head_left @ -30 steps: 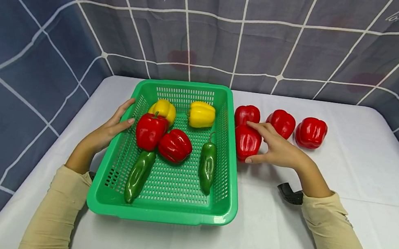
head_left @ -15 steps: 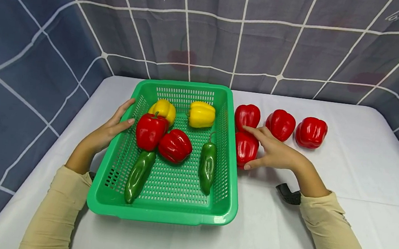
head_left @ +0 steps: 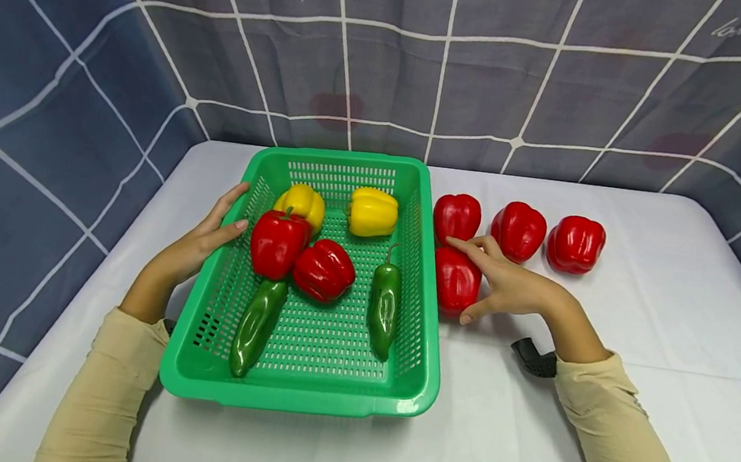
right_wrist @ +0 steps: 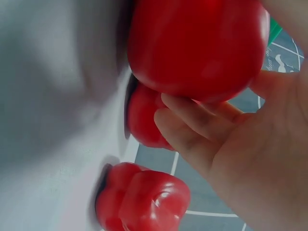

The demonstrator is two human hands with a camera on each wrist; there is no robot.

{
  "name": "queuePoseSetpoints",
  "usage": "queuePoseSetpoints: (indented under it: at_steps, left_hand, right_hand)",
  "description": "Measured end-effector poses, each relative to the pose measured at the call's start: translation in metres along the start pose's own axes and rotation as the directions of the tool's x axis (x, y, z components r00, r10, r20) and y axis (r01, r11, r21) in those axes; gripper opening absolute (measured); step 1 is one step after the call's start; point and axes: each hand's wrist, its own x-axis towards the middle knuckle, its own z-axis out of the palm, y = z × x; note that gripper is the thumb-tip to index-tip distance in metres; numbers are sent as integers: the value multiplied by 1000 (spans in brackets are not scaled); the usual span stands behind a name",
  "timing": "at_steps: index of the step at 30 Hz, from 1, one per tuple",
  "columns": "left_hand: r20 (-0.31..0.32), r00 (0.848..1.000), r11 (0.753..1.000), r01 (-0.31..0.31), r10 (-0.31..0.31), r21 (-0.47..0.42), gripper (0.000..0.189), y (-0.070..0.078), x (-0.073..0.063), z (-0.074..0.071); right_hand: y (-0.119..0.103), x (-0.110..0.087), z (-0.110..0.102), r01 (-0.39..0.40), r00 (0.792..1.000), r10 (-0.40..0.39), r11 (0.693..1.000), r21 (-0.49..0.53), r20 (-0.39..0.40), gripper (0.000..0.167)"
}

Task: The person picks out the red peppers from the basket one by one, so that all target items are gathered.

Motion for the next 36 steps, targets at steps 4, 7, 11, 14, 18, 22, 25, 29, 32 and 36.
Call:
queuePoseSetpoints:
  at_steps: [4, 7, 11, 14, 18, 22, 25, 29, 32, 36]
  left_hand:
    - [4, 1000, 1000, 8, -8, -7, 64, 0, -1, 0]
    - [7, 1000, 1000, 19, -19, -3, 63, 1, -2, -1]
    - [10, 1000, 1000, 16, -16, -4, 62, 1, -2, -1]
    - [10, 1000, 1000, 11, -11, -9, 63, 1, -1, 0]
    - [7, 1000, 1000, 6, -6, -7, 64, 1, 0, 0]
    - [0, 1000, 1000, 1, -1, -2, 64, 1, -1, 0]
    - [-4, 1000, 1000, 2, -2, 7, 64, 1, 0, 0]
    - [-4, 1000, 1000, 5, -5, 13, 64, 1, 0, 0]
    - [-1, 1000, 1000, 5, -5, 9, 64, 1, 0, 0]
    - [-1, 1000, 1000, 9, -9, 9, 65, 1, 0, -1]
  right_hand:
    - [0, 0, -1, -1, 1000, 1, 1000, 2, 10, 105]
    - [0, 1, 0, 9, 1000, -9, 1000, 0, 5, 105]
    - [2, 3, 2, 15, 1000, -15, 1000, -4, -6, 104]
    - [4, 4, 4, 18, 1000, -18, 1000, -5, -18, 105]
    - [5, 6, 6, 20, 999, -21, 1000, -19, -37, 108]
    - [5, 7, 8, 17, 999, -19, 999, -42, -46, 110]
    - [5, 7, 8, 16, 999, -19, 998, -53, -48, 111]
    - [4, 6, 8, 19, 999, -22, 998, -64, -46, 112]
    - [4, 5, 7, 20, 999, -23, 997, -70, -42, 113]
    - [4, 3, 4, 23, 999, -26, 998, -58, -40, 112]
